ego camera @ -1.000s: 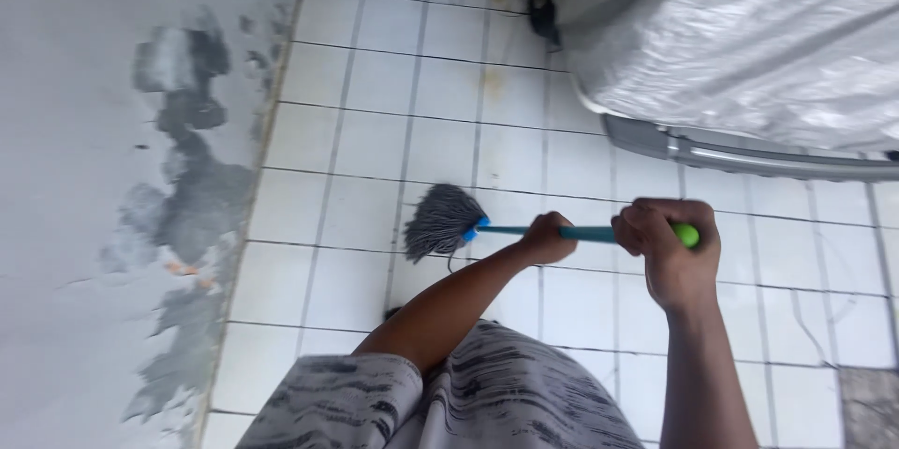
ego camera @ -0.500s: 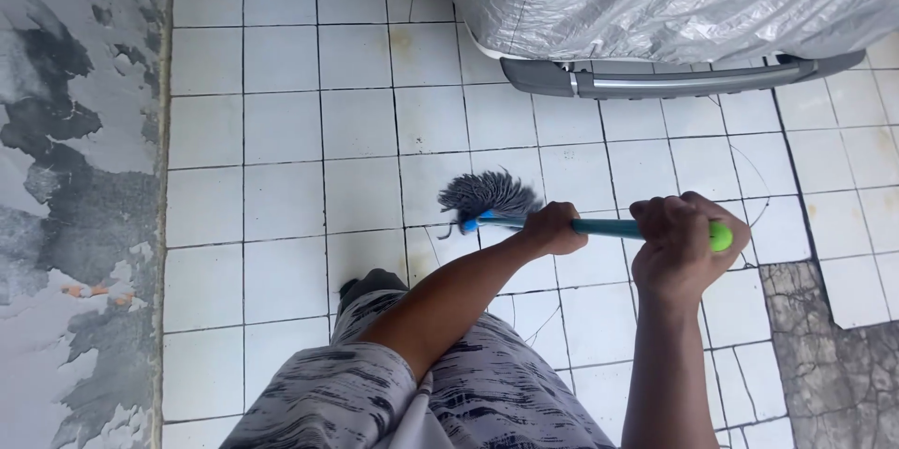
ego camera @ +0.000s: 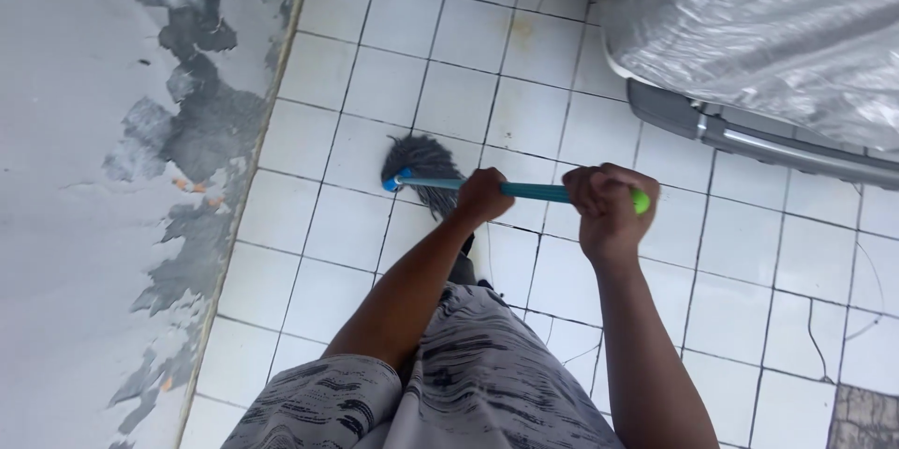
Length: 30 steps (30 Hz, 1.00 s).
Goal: Mopping a tiled floor area next to a covered car and wringing the mop into a bucket.
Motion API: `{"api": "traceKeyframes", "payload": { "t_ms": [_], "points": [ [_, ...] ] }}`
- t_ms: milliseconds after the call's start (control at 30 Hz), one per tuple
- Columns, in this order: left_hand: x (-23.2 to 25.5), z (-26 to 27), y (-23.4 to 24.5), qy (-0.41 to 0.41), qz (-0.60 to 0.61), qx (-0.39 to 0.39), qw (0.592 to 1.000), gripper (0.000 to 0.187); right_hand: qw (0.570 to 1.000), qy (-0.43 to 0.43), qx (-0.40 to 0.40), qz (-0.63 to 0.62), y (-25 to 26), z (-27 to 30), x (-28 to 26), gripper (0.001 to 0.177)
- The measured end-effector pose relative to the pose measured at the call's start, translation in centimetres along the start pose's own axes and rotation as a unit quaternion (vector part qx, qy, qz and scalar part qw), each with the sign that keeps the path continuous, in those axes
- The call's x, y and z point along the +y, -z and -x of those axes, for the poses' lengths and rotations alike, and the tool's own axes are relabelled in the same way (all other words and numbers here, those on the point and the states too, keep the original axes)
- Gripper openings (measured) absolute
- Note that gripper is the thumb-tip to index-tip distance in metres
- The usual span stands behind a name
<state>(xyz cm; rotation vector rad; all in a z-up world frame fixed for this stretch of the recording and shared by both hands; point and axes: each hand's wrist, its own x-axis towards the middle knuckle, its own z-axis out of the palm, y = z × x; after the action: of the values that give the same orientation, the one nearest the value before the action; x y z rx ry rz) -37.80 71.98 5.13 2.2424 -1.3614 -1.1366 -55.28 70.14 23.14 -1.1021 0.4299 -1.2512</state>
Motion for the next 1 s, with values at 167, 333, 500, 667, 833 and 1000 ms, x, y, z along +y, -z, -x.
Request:
{"api": "traceKeyframes", "payload": {
  "t_ms": [167,333,500,667,833,1000],
  "points": [
    [-6.1,-4.8,1.1,-0.113,0.023,0.093,0.989,0.027,0.995,-0.063,-0.079,-0.009,-2.2,-3.6,2.7,0.017],
    [-1.9,-7.9,0.7,-0.230,0.033,0.144,0.962,0.040,0.994,-0.003,-0.105,0.039,-1.6,-6.7,-0.2,0.018],
    [6.8,-8.2,-0.4,-0.254,0.096,-0.047,0.961,0.017,0.983,0.030,0.008,0.180,0.5,-4.9,-5.1,0.012],
    [12.1,-9.8,-6.7,-0.391,0.098,-0.073,0.912,0.023,0.953,0.050,0.086,0.285,1.6,-3.2,-7.6,0.014],
    [16.5,-9.1,-9.1,-0.363,0.067,-0.155,0.916,0.037,0.927,0.019,0.123,0.353,4.5,-1.8,-8.4,0.030],
    [20.2,-6.6,-7.3,-0.327,-0.024,-0.199,0.923,0.032,0.928,0.150,0.150,0.307,4.8,-3.8,-10.4,0.027]
  ]
}}
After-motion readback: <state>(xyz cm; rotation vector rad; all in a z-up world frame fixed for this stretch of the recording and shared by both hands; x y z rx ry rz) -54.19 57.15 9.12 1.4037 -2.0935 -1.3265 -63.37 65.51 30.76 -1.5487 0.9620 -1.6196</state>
